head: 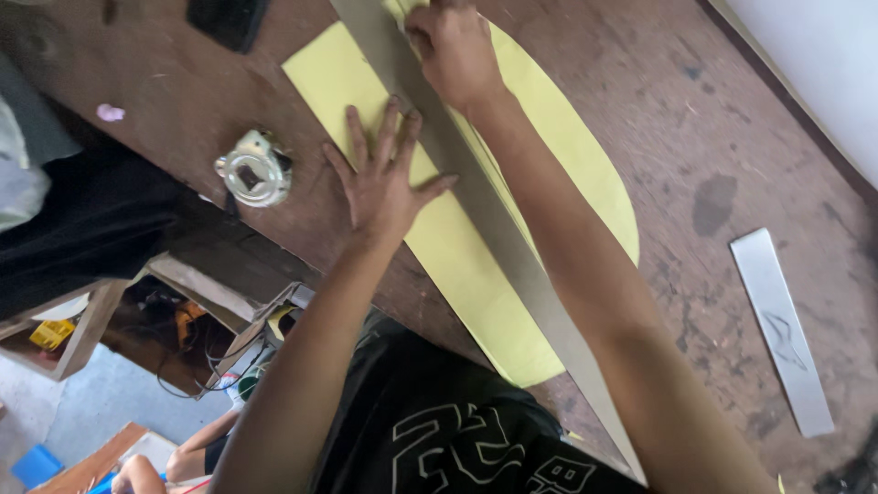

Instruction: The person measures a car seat with a tape measure, then lays a yellow paper pattern on the workbench and marks measurement lines on it using a pen and a straightedge, repositioning the tape measure and straightedge to draw several reference lines across the paper.

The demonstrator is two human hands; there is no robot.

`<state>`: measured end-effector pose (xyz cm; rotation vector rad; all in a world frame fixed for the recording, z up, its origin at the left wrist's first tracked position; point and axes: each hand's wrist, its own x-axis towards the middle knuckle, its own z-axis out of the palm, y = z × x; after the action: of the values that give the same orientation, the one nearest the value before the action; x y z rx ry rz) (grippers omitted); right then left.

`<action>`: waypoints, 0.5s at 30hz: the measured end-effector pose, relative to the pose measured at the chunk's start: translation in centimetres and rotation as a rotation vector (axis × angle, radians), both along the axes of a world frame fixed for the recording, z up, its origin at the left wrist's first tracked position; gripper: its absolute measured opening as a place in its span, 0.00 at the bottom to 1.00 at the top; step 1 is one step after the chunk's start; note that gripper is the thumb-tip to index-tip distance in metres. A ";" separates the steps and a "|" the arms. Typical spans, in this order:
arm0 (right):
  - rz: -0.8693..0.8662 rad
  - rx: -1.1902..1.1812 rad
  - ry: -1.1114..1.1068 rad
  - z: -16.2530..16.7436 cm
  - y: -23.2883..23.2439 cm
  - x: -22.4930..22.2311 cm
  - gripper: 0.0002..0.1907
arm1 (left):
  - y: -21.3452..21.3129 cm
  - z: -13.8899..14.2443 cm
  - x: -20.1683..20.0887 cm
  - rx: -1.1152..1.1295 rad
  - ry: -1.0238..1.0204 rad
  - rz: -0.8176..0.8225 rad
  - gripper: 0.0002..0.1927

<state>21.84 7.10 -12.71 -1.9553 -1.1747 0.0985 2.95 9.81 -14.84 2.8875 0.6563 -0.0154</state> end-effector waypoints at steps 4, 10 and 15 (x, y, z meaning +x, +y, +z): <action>0.035 -0.183 0.023 -1.0 -9.9 -3.3 0.04 | 0.0 -0.9 -0.2 -0.070 0.073 0.033 0.54; -0.128 -0.445 0.233 0.6 -32.0 -13.8 0.11 | -0.7 -2.9 -1.6 -0.119 0.017 0.019 0.59; -0.268 -0.619 0.319 2.8 -44.7 -20.2 0.08 | -1.1 -3.5 -2.5 -0.255 0.130 0.091 0.51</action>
<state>1.64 -37.61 -9.86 -2.4927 -0.7066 0.6740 0.42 8.72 -18.35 2.6258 0.7478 -0.2577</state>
